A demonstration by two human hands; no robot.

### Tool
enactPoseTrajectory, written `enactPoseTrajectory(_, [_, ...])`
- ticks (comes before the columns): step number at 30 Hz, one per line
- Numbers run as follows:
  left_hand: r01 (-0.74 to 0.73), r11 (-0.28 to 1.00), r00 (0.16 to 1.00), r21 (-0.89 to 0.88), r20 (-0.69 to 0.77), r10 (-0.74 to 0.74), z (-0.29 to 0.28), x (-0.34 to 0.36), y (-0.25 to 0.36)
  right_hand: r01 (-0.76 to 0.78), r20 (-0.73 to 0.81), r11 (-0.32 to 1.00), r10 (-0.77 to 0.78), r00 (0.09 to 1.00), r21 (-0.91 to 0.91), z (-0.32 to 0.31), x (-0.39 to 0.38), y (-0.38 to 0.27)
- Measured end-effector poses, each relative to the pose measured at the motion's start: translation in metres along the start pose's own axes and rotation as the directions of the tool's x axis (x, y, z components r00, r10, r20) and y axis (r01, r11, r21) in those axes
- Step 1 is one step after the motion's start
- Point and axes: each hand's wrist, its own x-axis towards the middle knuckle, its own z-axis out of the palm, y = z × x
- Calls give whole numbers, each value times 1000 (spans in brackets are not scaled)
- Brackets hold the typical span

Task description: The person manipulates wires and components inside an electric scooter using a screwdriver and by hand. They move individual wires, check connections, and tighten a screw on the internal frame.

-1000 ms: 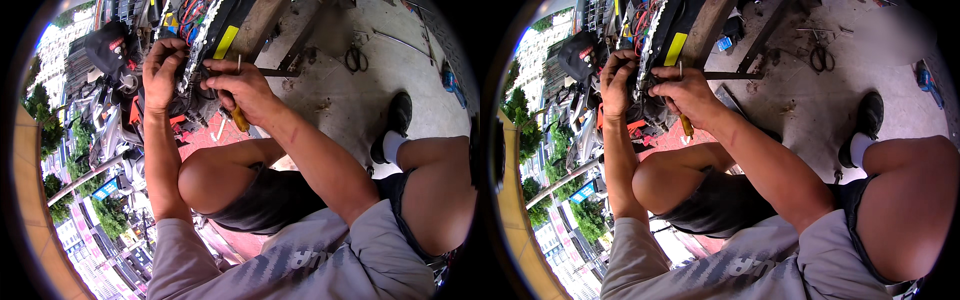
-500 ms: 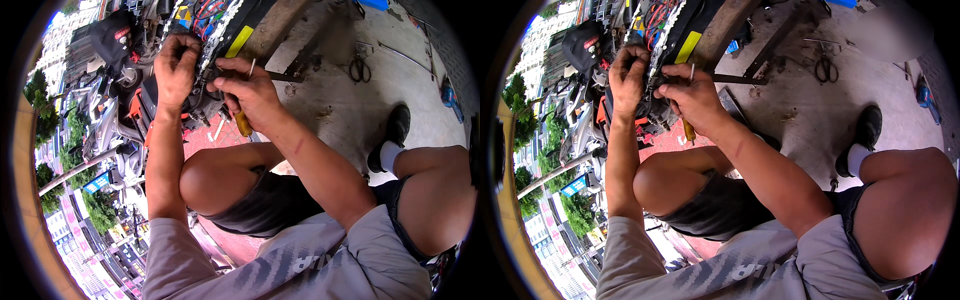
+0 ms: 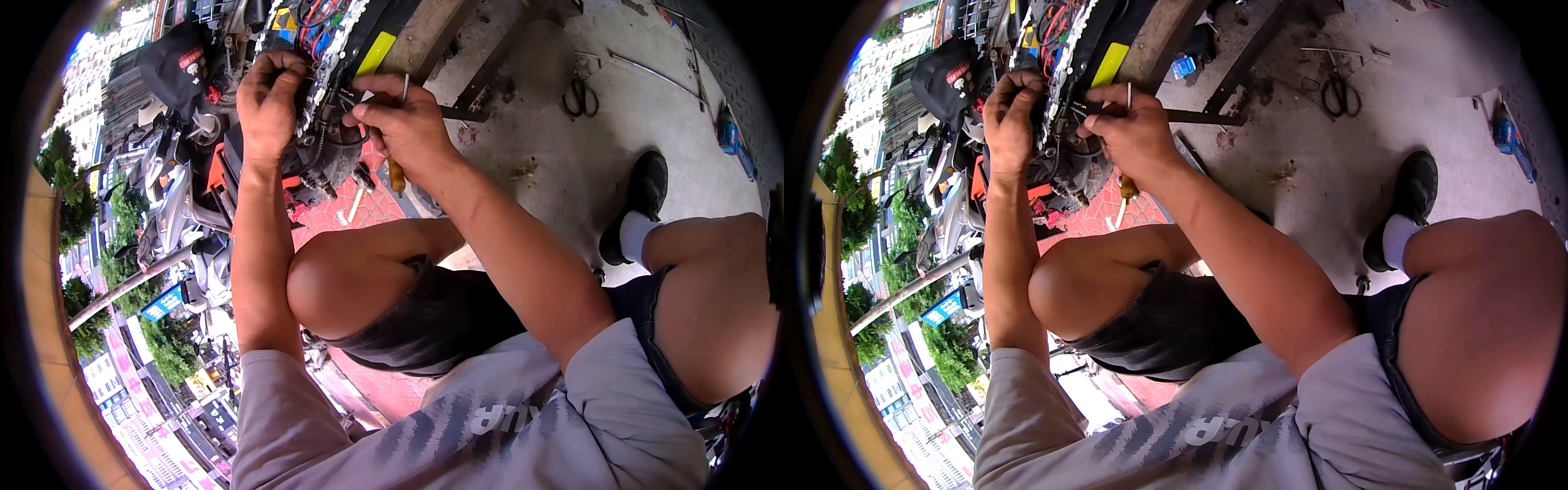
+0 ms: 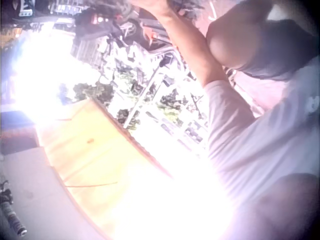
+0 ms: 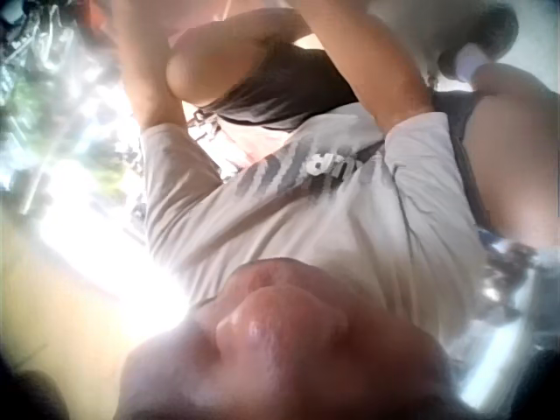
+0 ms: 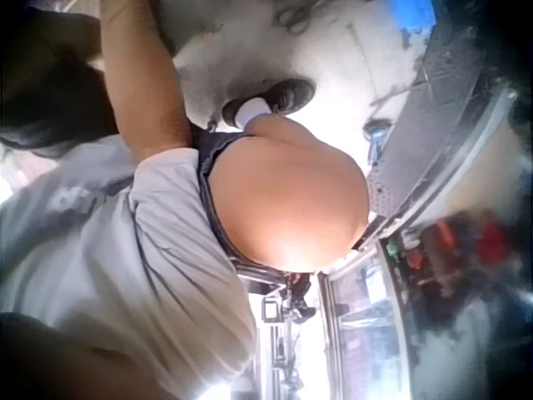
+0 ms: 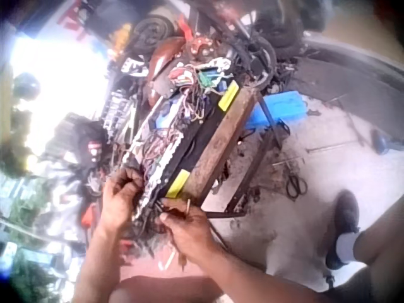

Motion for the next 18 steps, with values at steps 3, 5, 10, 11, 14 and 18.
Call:
enactPoseTrajectory(3, [-52,996,998,70,-31,54,5,-4,-3,10,-13,1000,-11,1000,-25,13,-6,2])
enactPoseTrajectory(5, [-28,996,999,82,-37,31,5,-3,1,44,-11,999,-44,999,5,24,-11,4])
enactPoseTrajectory(10, [-34,988,999,151,-33,39,7,-2,6,85,-78,992,-92,993,-96,1,6,2])
enactPoseTrajectory(11, [-22,996,1000,88,2,22,5,1,6,47,-110,994,-58,992,-102,5,5,-2])
enactPoseTrajectory(14, [9,1000,996,30,84,-12,4,-7,14,33,-50,999,-32,998,10,28,-10,4])
enactPoseTrajectory(18, [15,999,991,37,134,-20,-1,-2,7,-33,5,999,33,999,-12,16,-7,-6])
